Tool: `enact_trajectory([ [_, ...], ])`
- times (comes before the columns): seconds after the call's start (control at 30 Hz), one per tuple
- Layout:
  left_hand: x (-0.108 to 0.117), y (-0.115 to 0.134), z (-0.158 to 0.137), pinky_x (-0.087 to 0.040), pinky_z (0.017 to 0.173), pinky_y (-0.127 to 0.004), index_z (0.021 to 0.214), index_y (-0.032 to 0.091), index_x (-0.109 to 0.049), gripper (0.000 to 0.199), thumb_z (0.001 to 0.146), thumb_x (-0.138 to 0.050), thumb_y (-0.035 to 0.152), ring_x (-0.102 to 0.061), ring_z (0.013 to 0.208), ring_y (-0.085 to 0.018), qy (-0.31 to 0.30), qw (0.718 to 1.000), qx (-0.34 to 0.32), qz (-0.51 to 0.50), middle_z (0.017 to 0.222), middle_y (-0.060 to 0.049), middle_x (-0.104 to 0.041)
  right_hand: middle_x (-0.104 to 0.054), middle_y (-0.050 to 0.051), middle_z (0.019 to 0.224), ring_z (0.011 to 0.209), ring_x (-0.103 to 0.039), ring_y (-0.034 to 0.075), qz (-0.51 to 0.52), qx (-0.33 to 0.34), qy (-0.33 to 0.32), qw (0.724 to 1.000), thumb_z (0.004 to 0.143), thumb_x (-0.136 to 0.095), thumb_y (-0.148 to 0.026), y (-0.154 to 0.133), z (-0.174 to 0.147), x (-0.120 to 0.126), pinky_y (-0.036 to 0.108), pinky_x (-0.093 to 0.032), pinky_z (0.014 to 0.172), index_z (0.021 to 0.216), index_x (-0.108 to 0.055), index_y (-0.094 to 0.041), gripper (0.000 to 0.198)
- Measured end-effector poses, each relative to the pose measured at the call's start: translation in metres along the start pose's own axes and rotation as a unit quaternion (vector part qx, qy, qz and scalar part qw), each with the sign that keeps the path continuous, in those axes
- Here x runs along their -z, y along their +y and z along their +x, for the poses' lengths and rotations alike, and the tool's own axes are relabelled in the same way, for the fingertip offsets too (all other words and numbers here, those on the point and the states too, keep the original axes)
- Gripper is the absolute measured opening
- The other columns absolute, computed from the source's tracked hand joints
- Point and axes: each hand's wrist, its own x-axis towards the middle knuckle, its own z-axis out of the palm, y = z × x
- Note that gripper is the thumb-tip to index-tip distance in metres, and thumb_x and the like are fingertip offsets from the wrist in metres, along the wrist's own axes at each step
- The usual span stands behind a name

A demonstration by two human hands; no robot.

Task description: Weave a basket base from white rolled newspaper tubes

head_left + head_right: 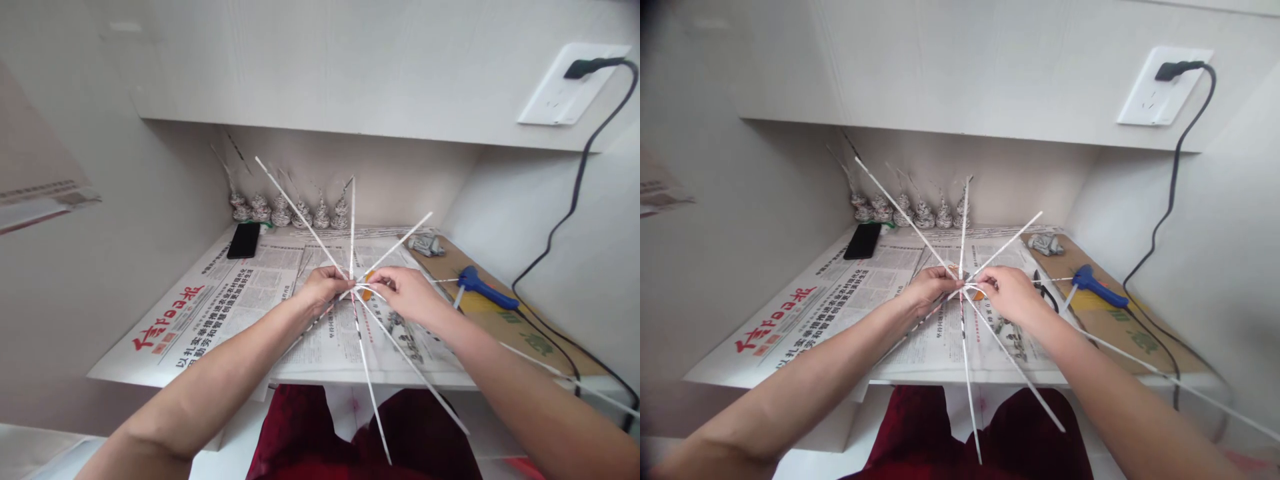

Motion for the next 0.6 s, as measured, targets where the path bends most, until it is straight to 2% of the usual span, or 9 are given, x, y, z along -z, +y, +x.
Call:
enact_trajectory([
  [0.17,0.001,-0.003,0.000,-0.045,0.061,-0.025,0.068,0.016,-0.064,0.029,0.051,-0.085,0.025,-0.058,0.057,-0.011,-0.002,0.998,0.017,-0.065,0.064,0.002,-0.064,-0.071,0.004,0.089,0.076,-0.062,0.019,-0.124,0.042,-0.028,0.991,0.088,-0.052,-0.017,-0.001,-0.001,0.006,0.031,-0.040,0.067,0.091,-0.070,-0.023,0.019],
  [0.3,0.003,-0.006,0.000,-0.046,0.063,-0.025,0.074,0.016,-0.064,0.026,0.056,-0.082,0.021,-0.059,0.059,-0.011,-0.008,0.997,0.028,-0.077,0.067,0.001,-0.065,-0.068,0.007,0.084,0.082,-0.058,0.024,-0.280,0.102,-0.012,0.954,0.087,-0.049,-0.009,-0.007,0.004,0.015,0.036,-0.036,0.073,0.090,-0.068,-0.021,0.023],
  [0.37,0.003,-0.007,0.000,-0.045,0.063,-0.024,0.078,0.016,-0.063,0.026,0.058,-0.080,0.020,-0.058,0.059,-0.011,-0.008,0.997,0.025,-0.068,0.068,0.001,-0.065,-0.066,0.007,0.083,0.084,-0.056,0.025,-0.327,0.133,0.001,0.936,0.085,-0.050,-0.008,-0.009,0.009,0.019,0.037,-0.034,0.075,0.087,-0.067,-0.021,0.022],
  [0.43,0.004,-0.008,0.000,-0.044,0.061,-0.024,0.081,0.016,-0.062,0.028,0.059,-0.079,0.022,-0.056,0.057,-0.010,-0.005,0.999,0.015,-0.049,0.066,0.002,-0.063,-0.066,0.007,0.083,0.085,-0.053,0.025,-0.344,0.152,0.003,0.927,0.084,-0.051,-0.007,-0.008,0.016,0.021,0.037,-0.032,0.075,0.086,-0.067,-0.021,0.022],
  [0.6,0.005,-0.007,-0.001,-0.041,0.060,-0.022,0.081,0.015,-0.058,0.028,0.060,-0.075,0.021,-0.051,0.057,-0.009,-0.013,1.000,-0.019,-0.011,0.065,0.003,-0.057,-0.065,0.007,0.085,0.088,-0.048,0.025,-0.333,0.172,-0.010,0.927,0.085,-0.053,-0.009,-0.002,0.033,0.023,0.036,-0.029,0.074,0.087,-0.069,-0.023,0.021],
])
